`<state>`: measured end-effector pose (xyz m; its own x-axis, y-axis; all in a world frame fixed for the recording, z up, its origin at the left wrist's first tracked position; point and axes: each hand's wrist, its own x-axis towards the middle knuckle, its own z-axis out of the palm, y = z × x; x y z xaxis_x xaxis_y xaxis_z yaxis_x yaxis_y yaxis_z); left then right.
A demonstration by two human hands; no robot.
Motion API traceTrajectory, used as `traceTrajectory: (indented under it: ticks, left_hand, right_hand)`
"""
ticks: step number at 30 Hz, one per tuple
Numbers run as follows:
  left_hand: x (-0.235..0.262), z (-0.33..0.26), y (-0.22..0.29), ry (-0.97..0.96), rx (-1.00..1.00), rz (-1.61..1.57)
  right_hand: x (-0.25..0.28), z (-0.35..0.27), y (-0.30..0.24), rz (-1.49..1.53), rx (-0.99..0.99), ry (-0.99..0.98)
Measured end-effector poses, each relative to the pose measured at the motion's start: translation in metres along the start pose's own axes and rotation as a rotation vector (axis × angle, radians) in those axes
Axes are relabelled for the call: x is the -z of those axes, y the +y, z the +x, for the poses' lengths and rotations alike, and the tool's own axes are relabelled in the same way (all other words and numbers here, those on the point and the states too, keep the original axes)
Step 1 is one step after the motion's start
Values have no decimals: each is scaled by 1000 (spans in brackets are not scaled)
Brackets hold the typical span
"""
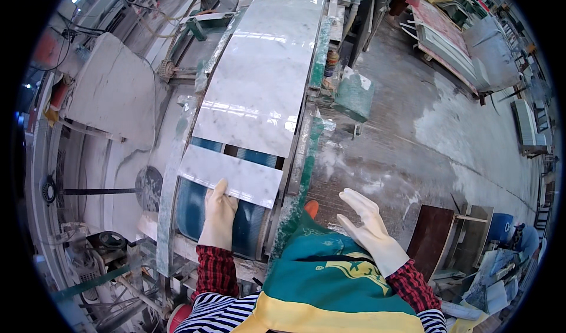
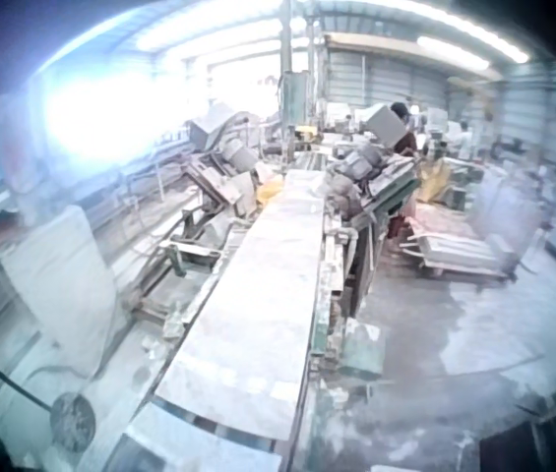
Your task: The person operates a grinding machine to polish the edges of rectangular metal sheets. They repeatedly pick up a sheet, press it against the rotating wheel, and place it back on the conveyor belt. The process is continuous and repetitive.
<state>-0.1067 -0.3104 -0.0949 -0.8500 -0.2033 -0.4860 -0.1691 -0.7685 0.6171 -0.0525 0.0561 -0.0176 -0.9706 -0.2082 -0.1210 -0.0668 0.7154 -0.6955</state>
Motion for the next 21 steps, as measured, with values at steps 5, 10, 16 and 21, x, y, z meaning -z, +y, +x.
traceTrajectory:
  ticks: [5, 10, 16, 21]
  left_hand:
    - [-8, 18, -7, 19, 3, 9]
    - [-17, 21, -5, 22, 42, -6]
    - [-18, 29, -6, 39, 53, 73]
    - [-28, 26, -2, 116, 106, 362]
  right_hand:
    - [1, 5, -5, -23, -43, 2]
    - [-7, 5, 5, 87, -94, -6]
    - [-10, -2, 11, 113, -137, -22]
    - [-3, -1, 2, 200, -206, -47]
